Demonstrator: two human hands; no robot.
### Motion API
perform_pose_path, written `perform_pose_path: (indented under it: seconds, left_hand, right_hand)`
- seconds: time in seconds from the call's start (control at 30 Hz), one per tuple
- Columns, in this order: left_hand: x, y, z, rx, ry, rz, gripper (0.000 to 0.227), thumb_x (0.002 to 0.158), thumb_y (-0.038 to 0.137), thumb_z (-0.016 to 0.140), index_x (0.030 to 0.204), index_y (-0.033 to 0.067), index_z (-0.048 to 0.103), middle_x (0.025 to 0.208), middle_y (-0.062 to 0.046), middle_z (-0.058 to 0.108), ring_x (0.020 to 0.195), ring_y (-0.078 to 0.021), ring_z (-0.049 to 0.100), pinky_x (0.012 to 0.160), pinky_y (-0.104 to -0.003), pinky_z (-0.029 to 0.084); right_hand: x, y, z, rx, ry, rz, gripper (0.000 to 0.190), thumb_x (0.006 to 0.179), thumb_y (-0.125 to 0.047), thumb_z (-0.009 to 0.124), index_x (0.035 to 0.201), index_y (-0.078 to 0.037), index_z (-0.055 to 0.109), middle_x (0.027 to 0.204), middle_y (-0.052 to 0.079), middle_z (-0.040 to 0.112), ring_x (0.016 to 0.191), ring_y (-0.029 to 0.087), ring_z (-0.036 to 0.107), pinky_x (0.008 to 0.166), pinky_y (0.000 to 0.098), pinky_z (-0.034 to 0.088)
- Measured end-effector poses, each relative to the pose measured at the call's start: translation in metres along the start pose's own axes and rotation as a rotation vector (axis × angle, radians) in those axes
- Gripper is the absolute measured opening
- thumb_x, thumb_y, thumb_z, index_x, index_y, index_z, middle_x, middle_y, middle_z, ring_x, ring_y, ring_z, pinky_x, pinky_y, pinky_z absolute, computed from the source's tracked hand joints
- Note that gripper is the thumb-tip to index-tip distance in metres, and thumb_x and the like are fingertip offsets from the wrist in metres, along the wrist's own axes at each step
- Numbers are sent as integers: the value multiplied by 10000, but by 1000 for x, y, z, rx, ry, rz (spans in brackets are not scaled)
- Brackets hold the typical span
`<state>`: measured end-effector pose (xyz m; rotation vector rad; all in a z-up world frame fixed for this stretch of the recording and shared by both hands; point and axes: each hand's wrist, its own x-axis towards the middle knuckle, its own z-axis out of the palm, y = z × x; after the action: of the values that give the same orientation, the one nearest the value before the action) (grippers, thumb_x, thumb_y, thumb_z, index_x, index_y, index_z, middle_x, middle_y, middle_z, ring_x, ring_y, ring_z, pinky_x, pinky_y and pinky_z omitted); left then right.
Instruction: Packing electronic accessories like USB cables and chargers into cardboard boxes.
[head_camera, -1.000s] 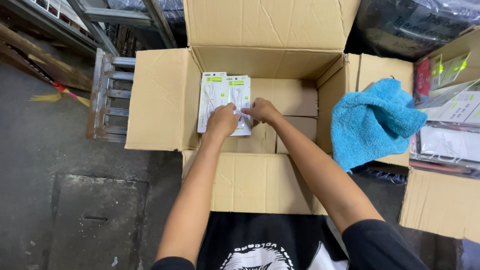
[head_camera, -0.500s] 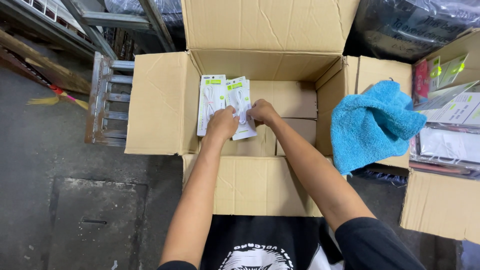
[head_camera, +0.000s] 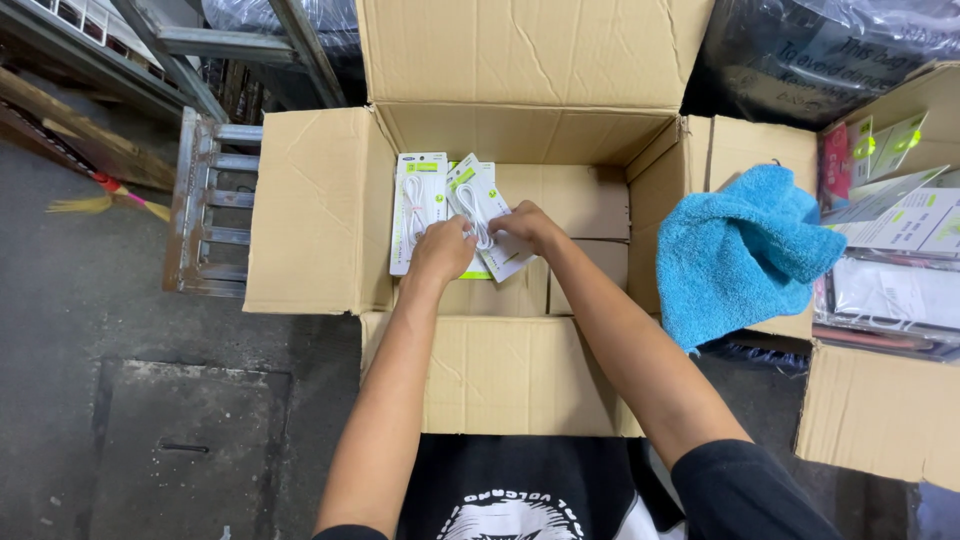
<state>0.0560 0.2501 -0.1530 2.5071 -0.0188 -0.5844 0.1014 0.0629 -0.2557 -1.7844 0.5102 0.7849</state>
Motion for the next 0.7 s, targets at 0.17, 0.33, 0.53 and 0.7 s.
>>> perform_pose_path:
  seconds: [0.17,0.33,0.53,0.7]
  left_hand:
    - [-2,1,-2,-14,-2,-8,339,927,273,685,1199,71,688,1155,-212,709,1113,-391,656,960,-473,510]
    - [-2,-2,0,-29,4,4,345,926,275,682,1204,71,688,1149,-215,712,1110,-388,661,963,-466,513]
    - [-10,9,-10,-69,-6,2,351,935,281,670,1205,57,676,1137,-219,717,1106,-392,667,959,-459,520]
    - [-17,22,-9,-103,86,75,430,926,311,679,1267,53,628,1178,-228,704,1134,-404,647,967,-479,499]
  right_hand:
    - [-7,-4,-4,-16,-5,38,422,662,-203,858,989,41,754,915,160,757,758,262,736,660,408,592]
    - [-11,-8,-10,21,-41,56,558,666,-188,868,1136,33,664,1005,164,737,805,282,755,696,435,627]
    - [-21,-6,-24,178,-185,70,523,754,-169,795,1214,31,647,1064,169,748,856,300,773,759,461,655]
    - [-39,-1,-47,409,-311,26,487,791,-127,760,1242,-4,624,1065,142,754,894,266,770,797,435,651]
